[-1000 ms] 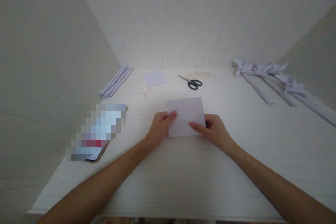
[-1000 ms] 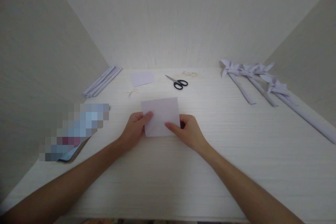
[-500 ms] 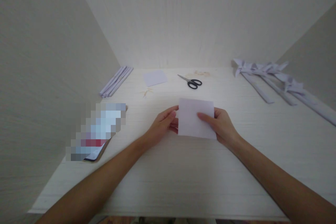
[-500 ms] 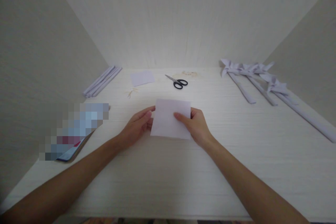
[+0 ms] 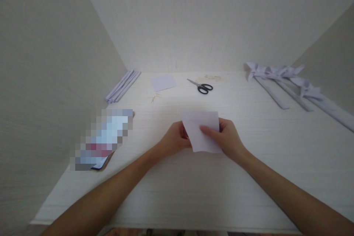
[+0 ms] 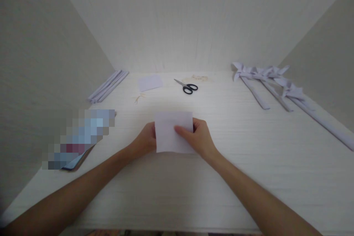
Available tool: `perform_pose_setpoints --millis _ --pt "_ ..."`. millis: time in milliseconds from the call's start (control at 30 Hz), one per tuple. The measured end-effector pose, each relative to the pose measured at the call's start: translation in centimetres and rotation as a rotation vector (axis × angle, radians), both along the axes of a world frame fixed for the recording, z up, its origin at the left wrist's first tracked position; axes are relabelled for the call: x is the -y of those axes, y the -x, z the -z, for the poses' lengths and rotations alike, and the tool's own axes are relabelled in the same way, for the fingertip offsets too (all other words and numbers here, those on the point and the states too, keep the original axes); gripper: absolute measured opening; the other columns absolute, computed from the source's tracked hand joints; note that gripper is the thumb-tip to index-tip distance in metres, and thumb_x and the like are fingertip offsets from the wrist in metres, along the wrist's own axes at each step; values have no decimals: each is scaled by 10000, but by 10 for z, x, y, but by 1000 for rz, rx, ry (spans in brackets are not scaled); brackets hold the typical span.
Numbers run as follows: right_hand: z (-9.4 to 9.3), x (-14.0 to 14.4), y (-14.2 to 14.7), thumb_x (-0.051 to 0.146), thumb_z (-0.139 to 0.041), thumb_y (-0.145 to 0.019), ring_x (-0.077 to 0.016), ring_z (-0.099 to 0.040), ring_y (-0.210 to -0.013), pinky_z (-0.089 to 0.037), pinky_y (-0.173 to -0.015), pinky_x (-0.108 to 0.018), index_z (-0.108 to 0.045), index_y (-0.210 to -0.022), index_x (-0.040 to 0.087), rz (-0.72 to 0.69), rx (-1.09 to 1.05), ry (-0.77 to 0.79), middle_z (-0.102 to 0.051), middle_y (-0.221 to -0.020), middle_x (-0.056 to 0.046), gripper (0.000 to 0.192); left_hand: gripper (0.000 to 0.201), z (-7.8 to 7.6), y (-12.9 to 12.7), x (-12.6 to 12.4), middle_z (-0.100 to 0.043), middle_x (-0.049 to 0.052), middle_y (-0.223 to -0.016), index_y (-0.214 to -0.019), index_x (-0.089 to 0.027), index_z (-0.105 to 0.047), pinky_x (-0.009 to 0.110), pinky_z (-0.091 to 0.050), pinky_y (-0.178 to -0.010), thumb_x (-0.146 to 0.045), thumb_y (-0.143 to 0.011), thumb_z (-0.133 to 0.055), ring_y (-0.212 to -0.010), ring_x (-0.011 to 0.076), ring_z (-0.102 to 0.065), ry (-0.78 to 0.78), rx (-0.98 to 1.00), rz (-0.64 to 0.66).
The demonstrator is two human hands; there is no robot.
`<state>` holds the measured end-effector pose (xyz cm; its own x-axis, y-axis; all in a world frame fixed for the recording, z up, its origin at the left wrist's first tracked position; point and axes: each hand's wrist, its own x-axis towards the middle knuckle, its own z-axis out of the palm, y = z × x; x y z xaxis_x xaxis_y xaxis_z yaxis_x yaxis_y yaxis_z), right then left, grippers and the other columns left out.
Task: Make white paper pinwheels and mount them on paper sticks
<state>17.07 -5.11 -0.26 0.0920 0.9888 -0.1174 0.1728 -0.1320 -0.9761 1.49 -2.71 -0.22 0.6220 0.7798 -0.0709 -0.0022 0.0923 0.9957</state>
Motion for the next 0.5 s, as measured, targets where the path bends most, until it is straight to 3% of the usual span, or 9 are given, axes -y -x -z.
perform_pose_setpoints --millis 200,367,500 --pt "0 7 11 359 -600 -629 -127 -497 -487 -383 -418 -236 -595 -656 125 -67 127 -88 -592 -582 -34 236 245 -5 -3 3 -667 43 -803 -814 -157 -633 291 -485 -673 -165 -569 -643 -783 209 -606 -267 -63 -105" --pt "-1 9 15 333 -604 -630 -141 -522 -519 -402 -445 -244 -607 -690 133 -75 102 -135 -609 -610 -34 210 190 -2 -7 5 -651 37 -771 -783 -155 -602 284 -479 -675 -185 -598 -634 -747 181 -605 -287 -29 -127" --pt "-2 8 13 317 -602 -630 -140 -517 -532 -399 -465 -246 -606 -721 130 -71 116 -148 -604 -620 -29 208 590 6 -7 5 -581 74 -936 -1078 -182 -413 296 -483 -640 -269 -557 -676 -766 174 -587 -311 -8 -315"
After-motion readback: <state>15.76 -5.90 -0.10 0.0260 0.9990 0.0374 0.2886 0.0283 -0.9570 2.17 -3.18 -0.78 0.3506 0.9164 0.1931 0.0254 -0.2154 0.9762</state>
